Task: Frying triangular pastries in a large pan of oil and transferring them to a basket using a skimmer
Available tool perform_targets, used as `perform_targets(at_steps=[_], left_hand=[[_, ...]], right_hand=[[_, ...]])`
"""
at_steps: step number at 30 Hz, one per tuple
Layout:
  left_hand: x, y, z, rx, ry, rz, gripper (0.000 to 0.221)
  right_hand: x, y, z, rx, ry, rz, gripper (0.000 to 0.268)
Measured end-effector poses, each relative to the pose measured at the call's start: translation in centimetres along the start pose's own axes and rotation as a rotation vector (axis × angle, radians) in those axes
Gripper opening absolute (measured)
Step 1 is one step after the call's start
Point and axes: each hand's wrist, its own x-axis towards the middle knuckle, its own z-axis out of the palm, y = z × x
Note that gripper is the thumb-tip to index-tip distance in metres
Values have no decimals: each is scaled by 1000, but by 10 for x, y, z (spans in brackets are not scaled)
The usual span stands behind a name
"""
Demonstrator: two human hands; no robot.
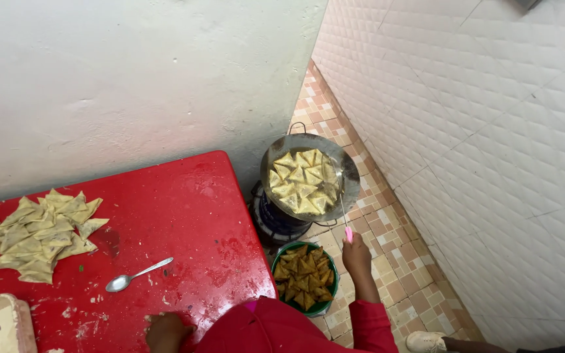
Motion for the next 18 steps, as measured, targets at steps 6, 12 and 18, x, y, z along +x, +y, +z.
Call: perform_targets(at_steps=[6, 12, 18], left_hand=[[-22, 10, -21, 91, -31, -9, 116], [-22, 10, -20, 143, -42, 24, 100], [-23, 5, -23, 108, 3, 51, 88]], right_hand=[[-7, 6, -10, -75, 37, -25, 41], [5, 21, 19, 13, 21, -18, 49], [-19, 7, 10, 136, -13, -18, 48]])
